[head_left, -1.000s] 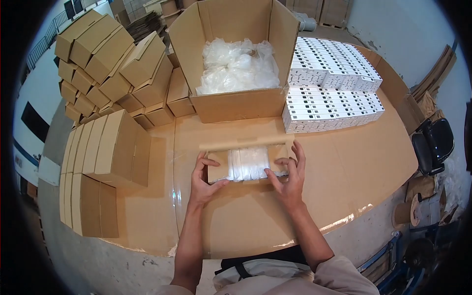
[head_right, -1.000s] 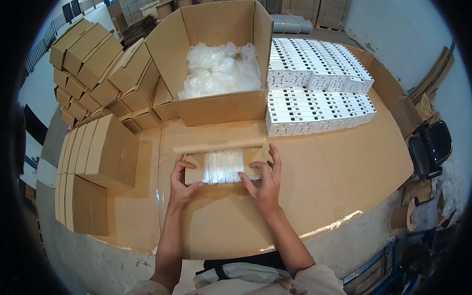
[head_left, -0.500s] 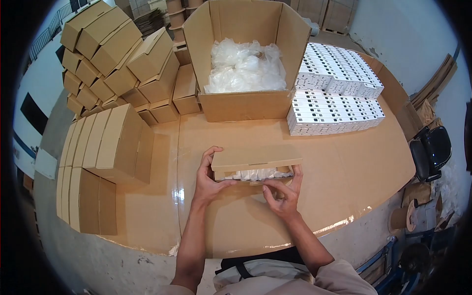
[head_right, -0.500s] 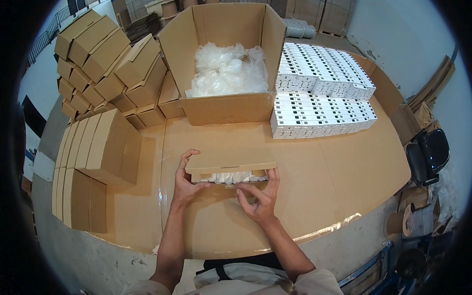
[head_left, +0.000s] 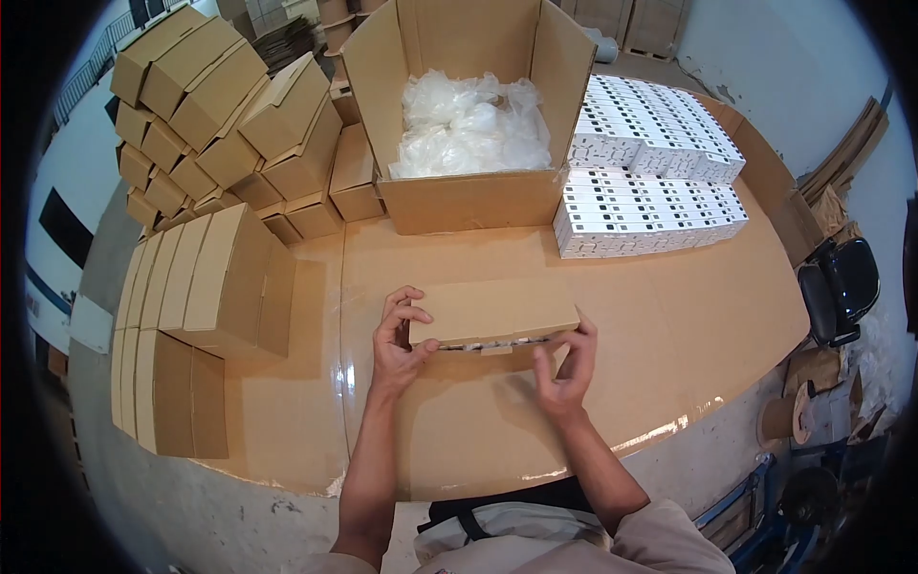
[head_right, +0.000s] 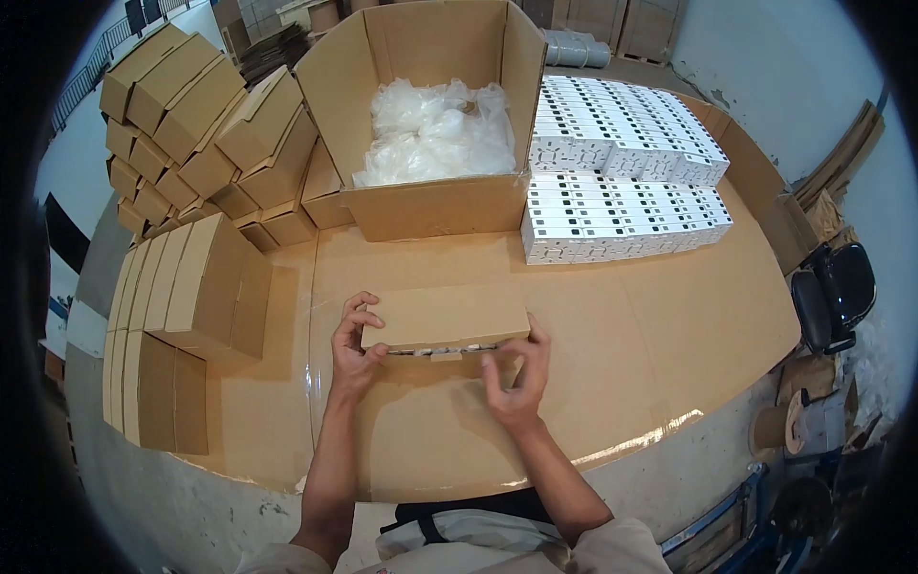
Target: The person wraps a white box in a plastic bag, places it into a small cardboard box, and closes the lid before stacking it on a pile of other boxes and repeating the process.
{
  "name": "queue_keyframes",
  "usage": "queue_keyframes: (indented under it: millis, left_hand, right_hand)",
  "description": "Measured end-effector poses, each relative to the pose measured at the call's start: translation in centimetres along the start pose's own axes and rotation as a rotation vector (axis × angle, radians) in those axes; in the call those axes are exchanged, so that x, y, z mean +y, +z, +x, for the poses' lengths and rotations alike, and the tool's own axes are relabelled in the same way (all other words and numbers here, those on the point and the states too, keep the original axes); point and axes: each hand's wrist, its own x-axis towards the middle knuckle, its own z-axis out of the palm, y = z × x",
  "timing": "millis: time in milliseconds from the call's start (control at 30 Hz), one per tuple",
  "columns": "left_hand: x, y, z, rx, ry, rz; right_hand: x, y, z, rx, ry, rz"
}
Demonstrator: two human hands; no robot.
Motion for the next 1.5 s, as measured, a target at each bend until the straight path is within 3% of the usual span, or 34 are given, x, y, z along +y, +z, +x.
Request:
queue_keyframes:
  millis: [67,267,600,800,1100,1500]
  left_hand:
    - [0.4,-0.2,-0.1,-0.042,-0.023,0.012]
    - [0.6,-0.5,-0.1,-0.088,-0.066,0.005]
    - [0.8,-0.7,-0.3,-0.098,-0.108,-0.021]
    - [1.2,-0.1,-0.5,-0.066,-0.028,0.042]
    - [3.1,4.5,-4.0,0.074,0.204,0.701]
    - [1.9,7.7,-3.8,0.241,0.335,0.81]
  right_hand:
    - [0.5,0.6,0.5,0.196,0.106,0.263]
    - [2.0,-1.1,0.6,0.058,0.065,0.105]
    - [2.1,-1.6,0.9,0.017,0.039,0.077]
    - [1.2,-1.8,1.6,-0.03,-0.088,-0.096]
    - [-0.8,-1.3,1.8,-0.2,-0.275,-0.35]
    - [-0.5,0.8,0.7,-0.086,-0.276,-0.372]
